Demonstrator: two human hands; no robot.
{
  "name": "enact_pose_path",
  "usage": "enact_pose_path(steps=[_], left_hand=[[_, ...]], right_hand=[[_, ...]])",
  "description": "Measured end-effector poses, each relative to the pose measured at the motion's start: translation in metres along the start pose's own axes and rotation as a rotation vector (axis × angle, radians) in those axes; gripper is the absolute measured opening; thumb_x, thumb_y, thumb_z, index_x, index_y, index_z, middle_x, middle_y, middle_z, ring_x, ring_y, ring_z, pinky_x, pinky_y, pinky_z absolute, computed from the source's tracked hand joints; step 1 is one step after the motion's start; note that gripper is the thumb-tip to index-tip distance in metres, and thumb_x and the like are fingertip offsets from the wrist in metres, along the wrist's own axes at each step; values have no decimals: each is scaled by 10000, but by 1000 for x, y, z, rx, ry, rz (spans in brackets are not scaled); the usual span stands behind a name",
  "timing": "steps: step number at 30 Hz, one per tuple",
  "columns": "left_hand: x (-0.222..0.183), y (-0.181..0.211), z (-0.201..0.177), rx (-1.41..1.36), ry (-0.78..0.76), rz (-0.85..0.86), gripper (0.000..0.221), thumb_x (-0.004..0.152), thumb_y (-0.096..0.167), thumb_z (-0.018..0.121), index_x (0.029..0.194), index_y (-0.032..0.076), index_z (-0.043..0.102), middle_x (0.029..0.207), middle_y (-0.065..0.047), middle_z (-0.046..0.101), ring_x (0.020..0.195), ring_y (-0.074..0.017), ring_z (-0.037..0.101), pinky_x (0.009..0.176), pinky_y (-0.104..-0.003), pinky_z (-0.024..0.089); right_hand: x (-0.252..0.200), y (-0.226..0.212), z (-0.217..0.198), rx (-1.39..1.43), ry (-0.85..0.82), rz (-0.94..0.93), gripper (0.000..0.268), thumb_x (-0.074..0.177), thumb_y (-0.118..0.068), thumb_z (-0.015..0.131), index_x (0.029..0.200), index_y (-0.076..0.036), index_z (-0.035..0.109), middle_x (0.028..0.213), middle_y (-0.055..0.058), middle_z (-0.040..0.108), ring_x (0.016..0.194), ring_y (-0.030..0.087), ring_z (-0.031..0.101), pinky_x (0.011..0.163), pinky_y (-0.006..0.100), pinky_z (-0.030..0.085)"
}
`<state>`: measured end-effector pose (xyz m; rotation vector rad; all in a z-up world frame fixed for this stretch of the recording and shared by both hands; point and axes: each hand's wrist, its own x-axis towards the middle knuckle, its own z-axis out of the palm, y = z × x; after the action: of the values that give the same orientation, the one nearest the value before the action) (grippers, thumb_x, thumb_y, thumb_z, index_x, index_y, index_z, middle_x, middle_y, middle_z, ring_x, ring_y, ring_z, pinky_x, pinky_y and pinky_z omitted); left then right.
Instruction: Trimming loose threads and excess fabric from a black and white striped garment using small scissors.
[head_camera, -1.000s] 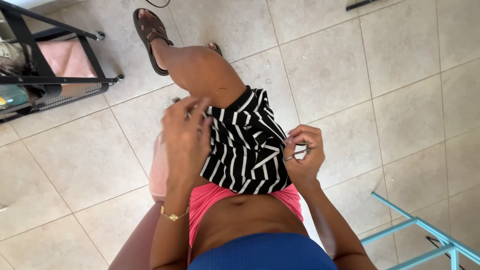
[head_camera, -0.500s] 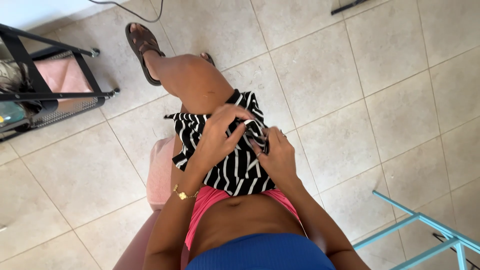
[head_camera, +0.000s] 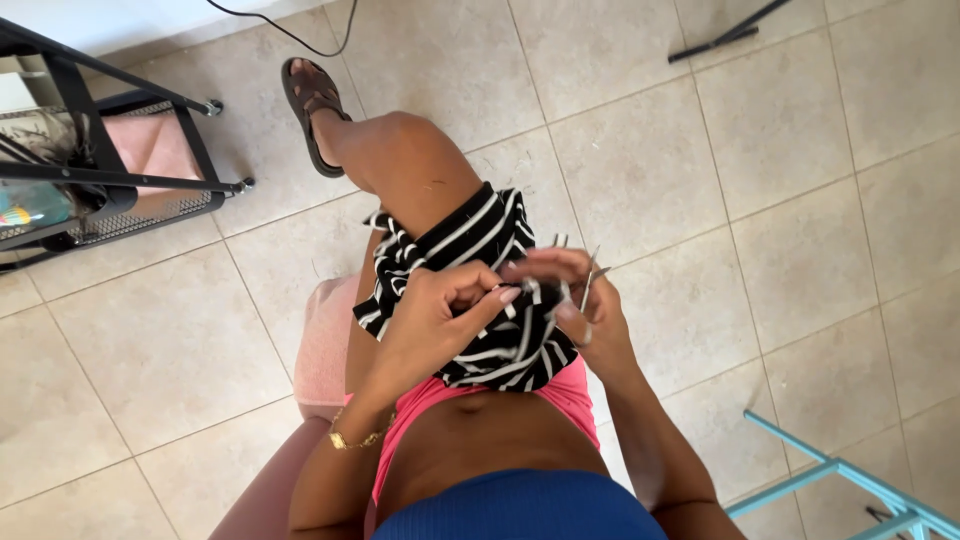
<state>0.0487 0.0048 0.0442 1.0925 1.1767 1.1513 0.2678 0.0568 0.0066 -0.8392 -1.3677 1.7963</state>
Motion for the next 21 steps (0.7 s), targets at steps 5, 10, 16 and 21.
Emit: enact_pose_path(steps=[5, 10, 16, 21], left_hand=[[-9, -13, 1, -8, 20, -2, 321, 1077, 101, 664, 760, 95, 715, 463, 12, 511, 531, -53, 382, 535, -236, 361], [-15, 6, -14, -23, 37, 21, 425, 1133, 134, 575, 725, 85, 687, 485, -3, 480, 592, -73, 388, 561, -258, 408], [-13, 7, -10, -47, -36, 79, 95, 966, 66, 792, 1047, 88, 835, 822, -103, 796, 808, -154, 688, 785, -398, 594], [-18, -28, -2, -106, -16, 27, 195, 1067, 70, 674, 1146, 82, 852, 926, -106, 830, 922, -175, 730, 865, -398, 593]], right_hand=[[-11, 15, 3, -158, 137, -26, 417, 938, -214, 854, 1205, 49, 670, 1065, 190, 804, 943, 153, 730, 859, 295, 602], [-10, 16, -5, -197, 278, -76, 260, 976, -138, 832, 1083, 7, 644, 957, 158, 811, 860, 129, 733, 795, 262, 589], [-7, 7, 3, -214, 289, -111, 319, 991, -117, 804, 1143, 30, 566, 942, 201, 790, 844, 163, 732, 803, 288, 608], [3, 3, 12, -520, 405, -557, 217, 984, 32, 805, 1082, 71, 616, 1006, 242, 763, 985, 414, 805, 896, 452, 648]])
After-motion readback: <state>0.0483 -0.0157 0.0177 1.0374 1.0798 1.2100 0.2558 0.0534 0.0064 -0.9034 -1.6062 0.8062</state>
